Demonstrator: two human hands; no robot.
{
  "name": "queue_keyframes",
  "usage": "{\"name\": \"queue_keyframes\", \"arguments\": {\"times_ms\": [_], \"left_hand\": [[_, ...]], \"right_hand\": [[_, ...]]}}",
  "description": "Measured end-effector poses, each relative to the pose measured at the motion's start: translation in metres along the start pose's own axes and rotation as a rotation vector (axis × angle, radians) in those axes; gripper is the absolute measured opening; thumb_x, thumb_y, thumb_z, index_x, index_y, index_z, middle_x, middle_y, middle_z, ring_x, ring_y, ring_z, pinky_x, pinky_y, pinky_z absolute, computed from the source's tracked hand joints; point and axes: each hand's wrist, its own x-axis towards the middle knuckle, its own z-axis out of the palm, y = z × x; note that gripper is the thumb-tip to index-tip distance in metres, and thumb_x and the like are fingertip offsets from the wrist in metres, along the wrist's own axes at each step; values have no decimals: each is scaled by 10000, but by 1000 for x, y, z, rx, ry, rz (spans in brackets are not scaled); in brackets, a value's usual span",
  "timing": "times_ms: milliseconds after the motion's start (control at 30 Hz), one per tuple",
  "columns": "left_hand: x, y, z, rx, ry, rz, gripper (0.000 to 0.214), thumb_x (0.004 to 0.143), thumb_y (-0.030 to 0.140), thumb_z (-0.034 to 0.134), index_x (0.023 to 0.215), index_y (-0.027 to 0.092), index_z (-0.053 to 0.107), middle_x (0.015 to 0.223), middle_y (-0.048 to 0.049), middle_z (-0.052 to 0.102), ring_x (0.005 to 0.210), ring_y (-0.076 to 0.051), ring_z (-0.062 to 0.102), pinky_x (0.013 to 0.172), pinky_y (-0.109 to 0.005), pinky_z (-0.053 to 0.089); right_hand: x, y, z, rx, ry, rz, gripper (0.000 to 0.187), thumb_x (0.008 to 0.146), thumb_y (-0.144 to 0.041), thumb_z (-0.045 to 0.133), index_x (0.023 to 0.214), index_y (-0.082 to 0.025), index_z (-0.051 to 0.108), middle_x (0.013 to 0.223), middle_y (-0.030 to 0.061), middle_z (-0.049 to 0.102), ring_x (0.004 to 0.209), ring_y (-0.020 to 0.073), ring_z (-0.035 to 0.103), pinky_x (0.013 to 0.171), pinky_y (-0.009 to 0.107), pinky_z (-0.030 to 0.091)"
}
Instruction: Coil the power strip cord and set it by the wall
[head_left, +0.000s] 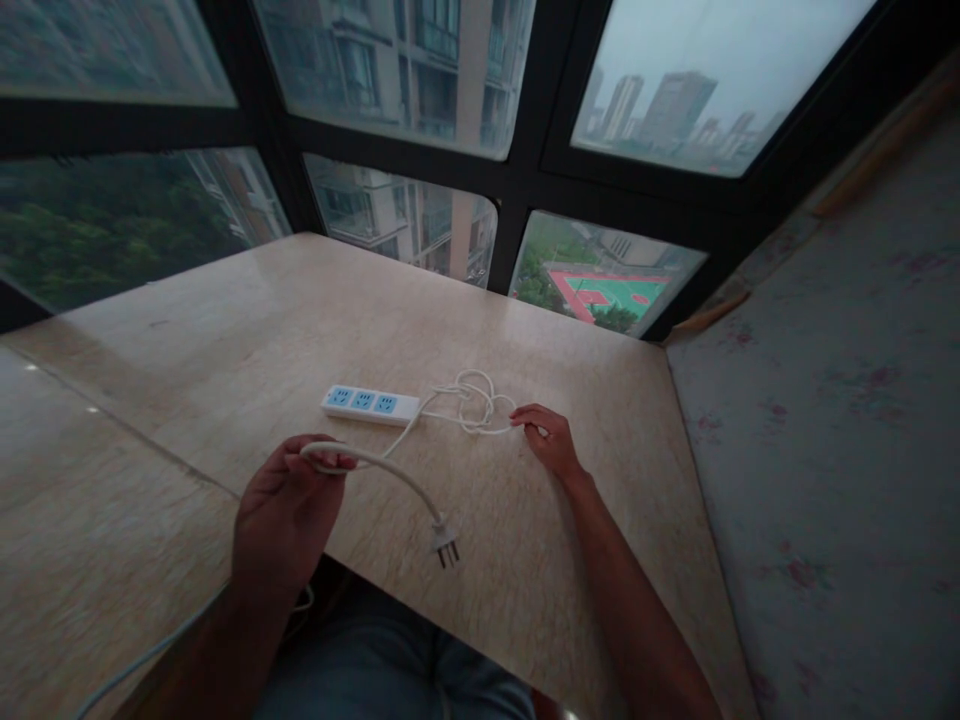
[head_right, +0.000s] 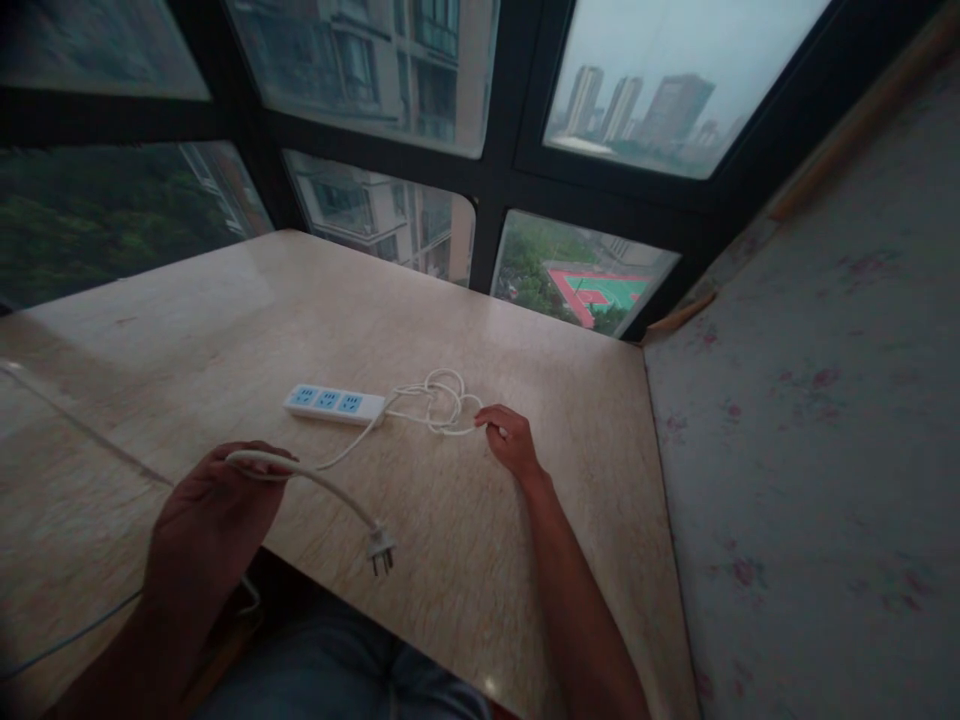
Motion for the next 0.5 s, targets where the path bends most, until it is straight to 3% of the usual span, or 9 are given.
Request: {"name": "queue_keyframes", "arguments": {"times_ms": [100,200,267,333,433,500], "left_hand": [[11,13,19,-90,-44,42,177,722,341,766,713,188,679,684,6,611,696,-120,596,739,-240,539],[21,25,45,-133,-144,83,165,741,323,756,718,183,671,691,5,608,690,-117,592,732,-245,533],[26,32,69,-130,-213,119,171,759,319,743,736,170,662,698,-1,605,692,-117,592,737,-250,525],[28,36,95,-130,-274,150,181,794,328,708,751,164,644,700,-5,598,687,-118,592,737,-261,518],[27,33,136,-156,-373,120,181,821,345,681,802,174,625,704,4,611,689,-112,597,750,-268,509],[23,26,158,-153,-482,47,207,820,369,678,831,171,620,716,-1,630,697,-115,601,713,-257,503]], "right_hand": [[7,-12,-3,-53,-11,-50,360,751,1,439,818,-224,713,900,41,701,839,160,669,765,322,532],[20,-39,-3,-85,4,-126,371,812,-33,456,998,-247,695,1015,61,667,923,171,643,789,333,531],[28,-61,-3,-61,1,-140,406,842,-99,518,1202,-266,602,1172,88,604,938,173,626,796,342,536],[33,-82,-3,-16,-14,-125,567,833,-197,618,1367,-277,446,1307,120,516,889,170,621,806,362,539],[37,-106,-4,40,-33,-115,774,791,-344,711,1447,-297,303,1340,127,500,800,162,611,834,400,535],[38,-116,-8,77,-16,-126,688,831,-384,666,1428,-298,335,1299,109,541,754,152,607,833,400,533]]}}
